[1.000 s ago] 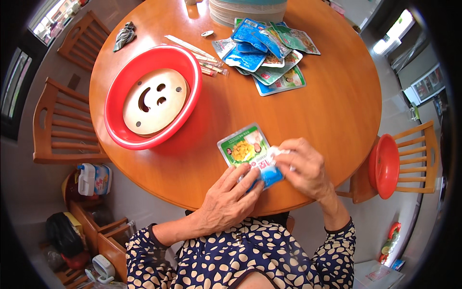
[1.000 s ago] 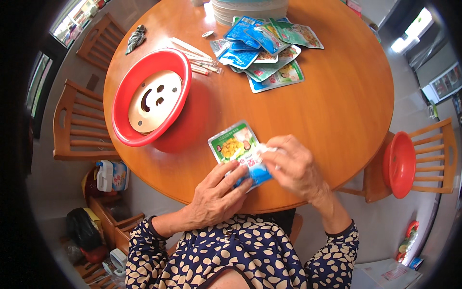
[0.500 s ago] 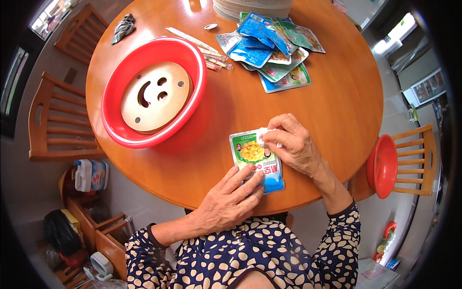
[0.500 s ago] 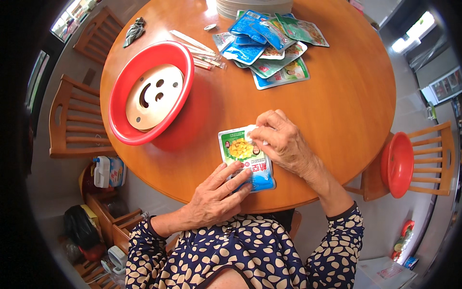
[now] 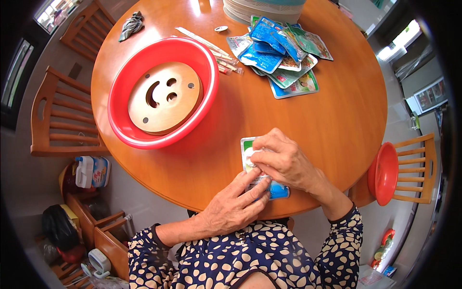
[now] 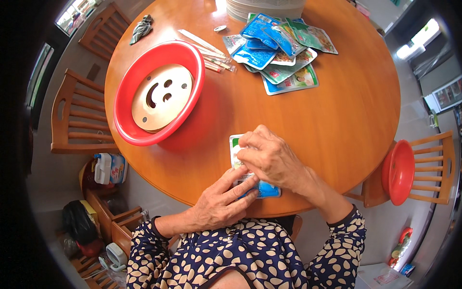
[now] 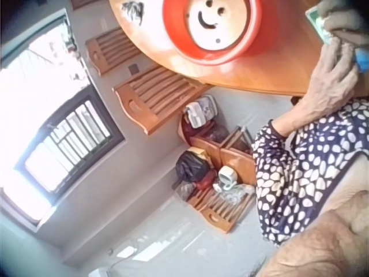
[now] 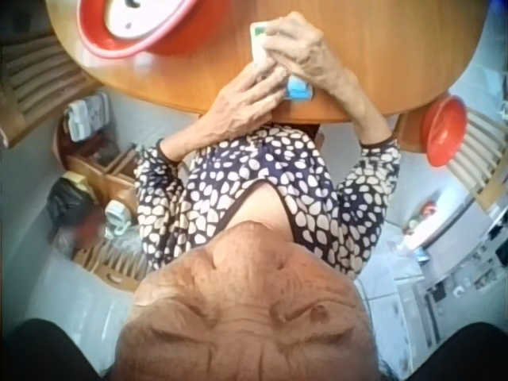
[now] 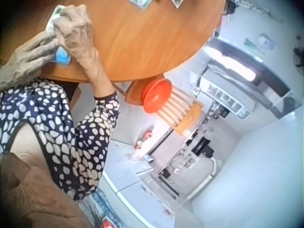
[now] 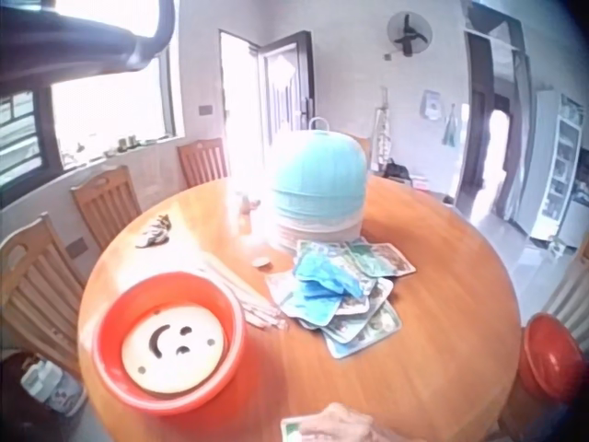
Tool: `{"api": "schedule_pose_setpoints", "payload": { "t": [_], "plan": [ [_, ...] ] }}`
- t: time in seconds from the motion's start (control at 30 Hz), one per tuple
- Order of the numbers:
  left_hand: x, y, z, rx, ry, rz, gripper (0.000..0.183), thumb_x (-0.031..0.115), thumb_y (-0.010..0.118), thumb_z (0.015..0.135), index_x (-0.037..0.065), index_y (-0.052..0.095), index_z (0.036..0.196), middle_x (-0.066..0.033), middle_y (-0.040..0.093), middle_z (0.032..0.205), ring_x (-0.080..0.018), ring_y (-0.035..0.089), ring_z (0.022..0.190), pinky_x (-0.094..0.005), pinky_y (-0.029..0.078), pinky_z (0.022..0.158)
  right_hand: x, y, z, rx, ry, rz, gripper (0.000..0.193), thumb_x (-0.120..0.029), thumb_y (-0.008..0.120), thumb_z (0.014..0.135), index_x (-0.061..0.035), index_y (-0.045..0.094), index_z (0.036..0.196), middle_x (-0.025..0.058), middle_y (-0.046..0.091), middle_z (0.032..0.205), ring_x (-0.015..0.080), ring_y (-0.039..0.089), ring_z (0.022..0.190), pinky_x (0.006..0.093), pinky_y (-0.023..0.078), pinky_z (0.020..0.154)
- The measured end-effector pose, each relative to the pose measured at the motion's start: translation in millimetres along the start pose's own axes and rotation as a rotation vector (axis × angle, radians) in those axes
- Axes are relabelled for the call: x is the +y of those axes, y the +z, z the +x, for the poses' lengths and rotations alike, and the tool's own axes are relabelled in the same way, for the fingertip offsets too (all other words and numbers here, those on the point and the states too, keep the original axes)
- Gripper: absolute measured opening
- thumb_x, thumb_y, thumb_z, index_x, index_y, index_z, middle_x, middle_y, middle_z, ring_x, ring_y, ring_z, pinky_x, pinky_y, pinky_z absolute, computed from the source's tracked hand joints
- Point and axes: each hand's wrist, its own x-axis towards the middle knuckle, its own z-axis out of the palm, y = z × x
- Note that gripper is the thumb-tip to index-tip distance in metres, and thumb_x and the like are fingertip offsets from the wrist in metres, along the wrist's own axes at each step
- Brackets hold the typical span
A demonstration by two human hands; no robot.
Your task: The person wipes the surface of small, sealed packets with a white tissue. They handle the packets one by one, wiping both sides before placing them into a red plastic bowl. The task involves repetitive wiping and sorting of the packets.
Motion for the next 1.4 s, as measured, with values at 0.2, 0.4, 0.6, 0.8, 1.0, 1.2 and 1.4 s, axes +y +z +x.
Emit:
{"api": "schedule_pose_setpoints", "payload": {
  "t": [0.2,0.4,0.6,0.8,1.0,1.2,1.4],
  "plan": [
    [0.6,1.9,-1.0,0.016,-0.021,-0.010,0.042,0.011,0.071,0.067,0.003,0.066,0.107,-0.0151,0.056,0.133,-0.0397,0.049,0.129,-0.0497,0.048,0.103,7.8,12.5,10.2,0.045,0.045,-0.025,0.014,-0.004,0.072,0.075,-0.0057,0.067,0.088,0.0076,0.058,0.097,0.0263,0.057,0.086,0.0377,0.052,0.075],
    [2.0,2.0,0.2,0.024,-0.048,-0.017,0.042,0.011,0.075,0.068,0.005,0.066,0.108,-0.0155,0.055,0.132,-0.0389,0.050,0.127,-0.0490,0.048,0.103,31.4,-6.5,6.5,0.311,0.242,-0.254,0.018,0.002,0.072,0.074,-0.0042,0.067,0.090,0.0095,0.056,0.094,0.0256,0.058,0.088,0.0385,0.052,0.073],
    [4.1,-9.2,8.5,0.209,-0.218,-0.065,0.047,0.015,0.083,0.068,0.007,0.065,0.111,-0.0161,0.055,0.128,-0.0377,0.051,0.122,-0.0460,0.047,0.100,-4.1,-27.0,-9.6,0.253,0.110,-0.100,0.023,0.006,0.072,0.074,-0.0023,0.068,0.095,0.0103,0.057,0.096,0.0265,0.060,0.089,0.0362,0.053,0.073],
    [-8.7,-5.2,20.2,0.068,-0.244,0.023,0.043,0.019,0.077,0.075,0.006,0.062,0.113,-0.0132,0.058,0.117,-0.0332,0.054,0.115,-0.0436,0.046,0.097,5.1,-13.1,-36.9,0.145,0.096,-0.070,0.024,0.003,0.075,0.072,-0.0032,0.069,0.095,0.0102,0.056,0.096,0.0274,0.060,0.089,0.0372,0.053,0.074],
    [-12.1,-11.8,24.4,0.071,-0.249,0.006,0.042,0.021,0.082,0.072,0.007,0.065,0.108,-0.0099,0.060,0.111,-0.0324,0.057,0.105,-0.0439,0.049,0.089,29.9,-21.7,-41.5,0.428,0.350,-0.279,0.018,0.006,0.071,0.076,-0.0020,0.066,0.091,0.0105,0.055,0.093,0.0274,0.060,0.085,0.0357,0.052,0.069],
    [-31.7,-16.3,45.9,0.073,-0.466,0.051,0.069,0.027,0.087,0.069,0.004,0.053,0.124,-0.0174,0.047,0.122,-0.0370,0.044,0.113,-0.0463,0.042,0.096,25.6,-32.1,-48.9,0.489,0.294,-0.158,0.022,0.007,0.074,0.073,-0.0022,0.067,0.092,0.0095,0.057,0.096,0.0248,0.062,0.088,0.0351,0.053,0.070],
    [-47.2,-19.0,65.6,-0.069,-0.516,0.004,0.069,0.032,0.089,0.066,0.003,0.054,0.118,-0.0142,0.050,0.115,-0.0347,0.046,0.108,-0.0450,0.042,0.094,16.1,-21.2,-47.9,0.132,0.045,-0.092,0.022,-0.003,0.077,0.072,-0.0036,0.070,0.092,0.0091,0.056,0.095,0.0247,0.059,0.085,0.0367,0.051,0.072]
  ]
}}
